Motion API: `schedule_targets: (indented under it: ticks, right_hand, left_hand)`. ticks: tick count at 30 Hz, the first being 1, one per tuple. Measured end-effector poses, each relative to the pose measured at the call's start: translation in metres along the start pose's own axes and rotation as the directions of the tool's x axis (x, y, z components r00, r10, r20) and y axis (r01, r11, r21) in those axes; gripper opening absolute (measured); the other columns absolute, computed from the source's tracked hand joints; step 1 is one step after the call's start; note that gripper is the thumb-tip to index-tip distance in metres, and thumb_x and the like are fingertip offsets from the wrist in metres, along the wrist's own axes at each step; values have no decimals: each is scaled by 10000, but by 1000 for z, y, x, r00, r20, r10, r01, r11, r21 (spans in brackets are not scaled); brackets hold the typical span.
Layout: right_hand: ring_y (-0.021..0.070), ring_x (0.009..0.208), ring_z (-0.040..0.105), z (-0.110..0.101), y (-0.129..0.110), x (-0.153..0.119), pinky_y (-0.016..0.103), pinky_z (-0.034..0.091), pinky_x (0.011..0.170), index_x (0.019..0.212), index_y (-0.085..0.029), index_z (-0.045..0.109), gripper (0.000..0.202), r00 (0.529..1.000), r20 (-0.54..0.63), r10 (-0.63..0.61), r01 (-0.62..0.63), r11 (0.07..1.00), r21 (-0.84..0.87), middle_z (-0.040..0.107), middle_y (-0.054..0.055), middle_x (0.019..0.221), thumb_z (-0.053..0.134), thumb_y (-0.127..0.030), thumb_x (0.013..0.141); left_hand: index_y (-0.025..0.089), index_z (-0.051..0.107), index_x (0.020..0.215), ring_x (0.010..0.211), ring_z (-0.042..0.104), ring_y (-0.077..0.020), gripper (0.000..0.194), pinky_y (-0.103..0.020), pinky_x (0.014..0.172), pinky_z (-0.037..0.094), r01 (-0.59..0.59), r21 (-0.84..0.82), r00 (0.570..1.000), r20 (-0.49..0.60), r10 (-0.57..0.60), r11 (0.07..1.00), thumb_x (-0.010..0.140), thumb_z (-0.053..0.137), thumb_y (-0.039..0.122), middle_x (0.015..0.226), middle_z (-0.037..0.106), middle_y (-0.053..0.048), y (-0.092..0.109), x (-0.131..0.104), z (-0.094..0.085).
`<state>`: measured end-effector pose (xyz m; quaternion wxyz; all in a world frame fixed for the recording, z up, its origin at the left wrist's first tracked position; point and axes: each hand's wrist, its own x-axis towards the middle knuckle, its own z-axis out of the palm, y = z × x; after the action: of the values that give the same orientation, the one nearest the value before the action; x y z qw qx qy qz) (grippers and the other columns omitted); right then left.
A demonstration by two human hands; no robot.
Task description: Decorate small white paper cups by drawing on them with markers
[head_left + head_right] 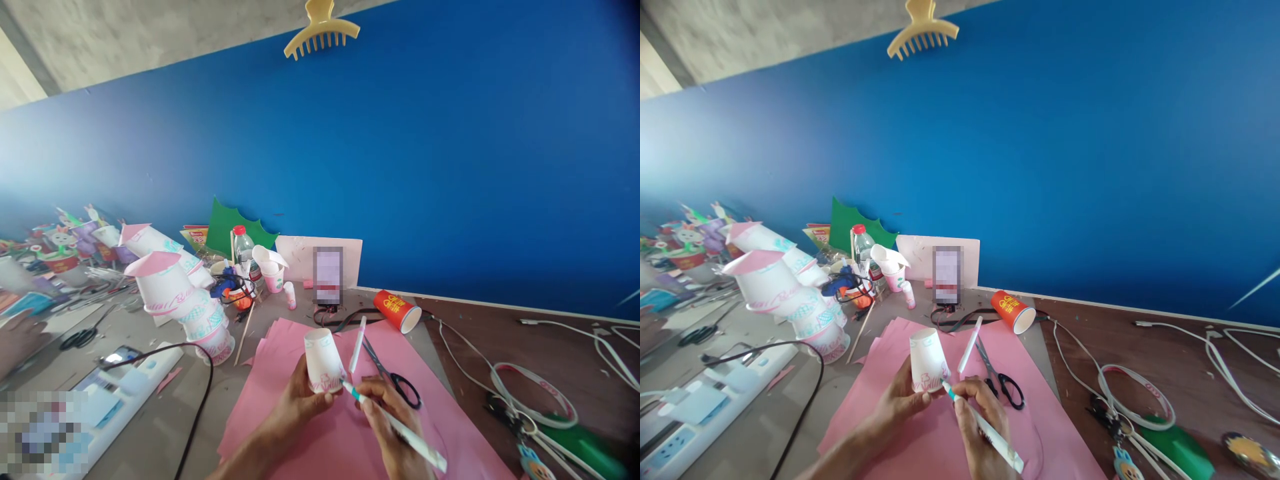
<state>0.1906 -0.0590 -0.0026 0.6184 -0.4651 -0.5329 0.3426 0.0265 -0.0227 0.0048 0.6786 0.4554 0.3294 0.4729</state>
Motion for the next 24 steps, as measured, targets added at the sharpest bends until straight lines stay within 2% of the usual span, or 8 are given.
schedule_targets:
  ticks: [3,5,11,14,18,24]
  right_hand:
    - [211,837,643,-1,1,-1,251,507,745,780,-256,698,342,1000,-15,-15,15,1000,-26,669,19,740,580,-558,887]
    - [229,905,646,-2,2,-2,254,506,753,782,-258,704,357,1000,-22,-16,15,999,-28,686,29,743,571,-572,887]
    - [205,764,641,-4,-1,0,238,499,617,767,-245,686,334,1000,4,24,-24,1000,3,668,29,749,594,-546,879]
    - [207,782,642,-3,-2,1,244,507,666,766,-245,691,331,1000,3,9,-9,1000,0,668,30,758,599,-543,877]
    - [224,843,642,0,-3,1,257,510,732,770,-253,706,334,1000,-23,-10,10,1000,-16,683,36,769,609,-559,864]
    - [198,763,624,1,2,-1,258,513,749,782,-249,696,321,1000,-8,-26,26,999,-37,669,27,778,603,-542,875]
  left_hand:
    - [191,586,1126,891,571,-206,574,-343,816,460,5,6,1000,-12,-5,1000,653,833,403,955,637,-54,4,-1,2]
    - [196,582,1132,900,566,-208,575,-353,827,460,4,4,1000,-16,-4,1000,656,829,405,961,630,-52,4,-1,2]
    - [196,567,1166,973,571,-261,599,-437,907,448,9,-16,1000,15,-8,1000,664,822,400,1003,623,-76,-1,0,-1]
    - [197,561,1183,962,570,-252,607,-418,892,449,1,-17,1000,27,0,1000,670,820,395,997,619,-69,0,-1,-1]
    - [187,583,1141,883,570,-215,580,-343,794,455,-19,13,1000,3,19,1000,660,827,400,944,633,-55,-4,0,-2]
    - [184,578,1156,897,563,-222,627,-332,781,446,-17,5,1000,-9,17,1000,637,838,421,957,626,-60,-5,0,0]
